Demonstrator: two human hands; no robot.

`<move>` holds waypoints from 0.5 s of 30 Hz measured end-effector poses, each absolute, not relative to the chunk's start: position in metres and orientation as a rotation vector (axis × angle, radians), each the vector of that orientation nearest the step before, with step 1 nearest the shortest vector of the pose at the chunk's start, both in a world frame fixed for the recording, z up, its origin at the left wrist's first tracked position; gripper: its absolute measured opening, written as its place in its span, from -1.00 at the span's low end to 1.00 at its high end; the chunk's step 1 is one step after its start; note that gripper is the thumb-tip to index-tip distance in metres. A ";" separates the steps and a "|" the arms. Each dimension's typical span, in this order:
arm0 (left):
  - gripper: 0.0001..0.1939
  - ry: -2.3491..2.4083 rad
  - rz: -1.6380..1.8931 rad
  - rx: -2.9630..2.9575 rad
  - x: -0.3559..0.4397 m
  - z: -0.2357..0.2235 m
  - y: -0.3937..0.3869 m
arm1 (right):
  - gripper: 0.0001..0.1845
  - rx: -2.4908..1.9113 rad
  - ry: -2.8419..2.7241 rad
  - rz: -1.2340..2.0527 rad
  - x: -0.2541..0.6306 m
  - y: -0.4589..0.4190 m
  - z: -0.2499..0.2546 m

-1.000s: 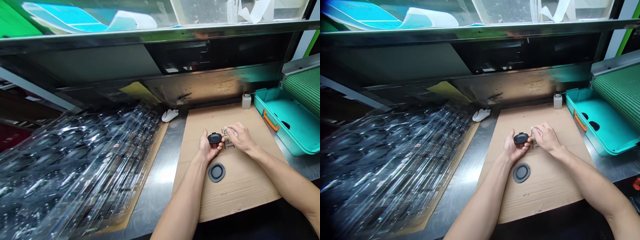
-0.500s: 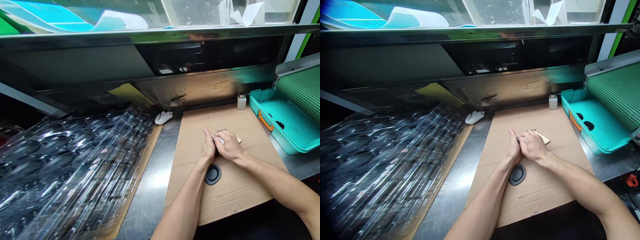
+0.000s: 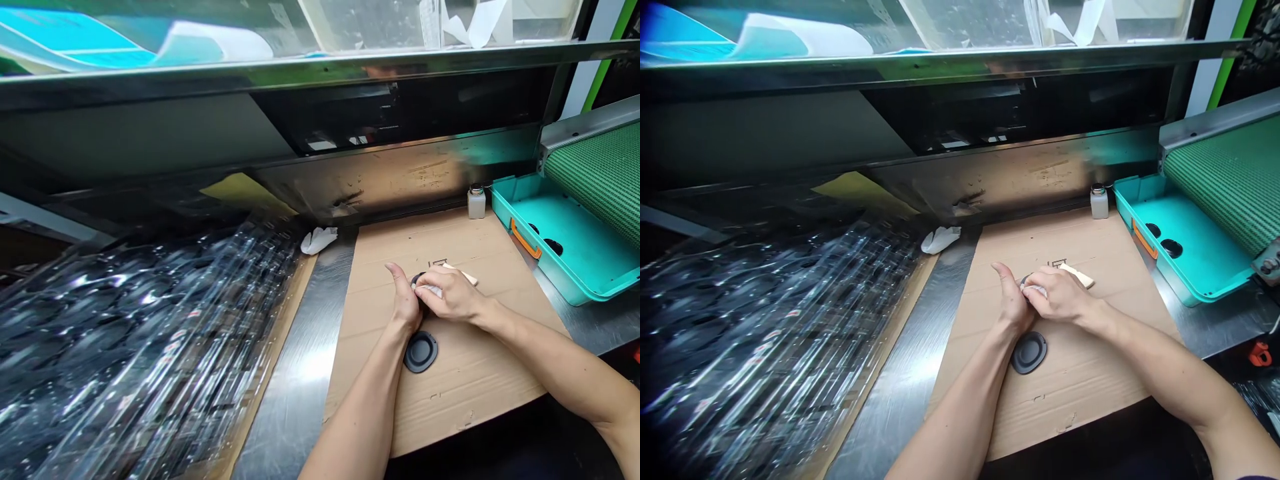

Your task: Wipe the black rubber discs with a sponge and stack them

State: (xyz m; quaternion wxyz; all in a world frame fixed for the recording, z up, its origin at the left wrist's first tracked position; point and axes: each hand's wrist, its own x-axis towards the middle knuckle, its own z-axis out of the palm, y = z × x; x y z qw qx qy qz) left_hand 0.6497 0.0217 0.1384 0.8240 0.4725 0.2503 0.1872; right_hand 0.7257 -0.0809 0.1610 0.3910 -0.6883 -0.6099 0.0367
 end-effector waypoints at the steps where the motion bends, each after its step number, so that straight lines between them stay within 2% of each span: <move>1: -0.14 0.555 0.411 0.981 0.649 0.139 0.023 | -0.88 -1.752 -1.603 0.108 0.727 -0.083 0.161; 6: -0.21 0.687 0.398 0.968 0.651 0.138 0.024 | -0.81 -2.022 -1.609 -0.019 0.733 -0.088 0.160; 12: -0.31 0.747 0.567 0.944 0.655 0.132 0.020 | -0.74 -2.142 -1.597 -0.170 0.727 -0.080 0.161; 15: -0.29 0.713 0.437 0.964 0.653 0.128 0.022 | -0.74 -2.282 -1.511 -0.171 0.729 -0.082 0.164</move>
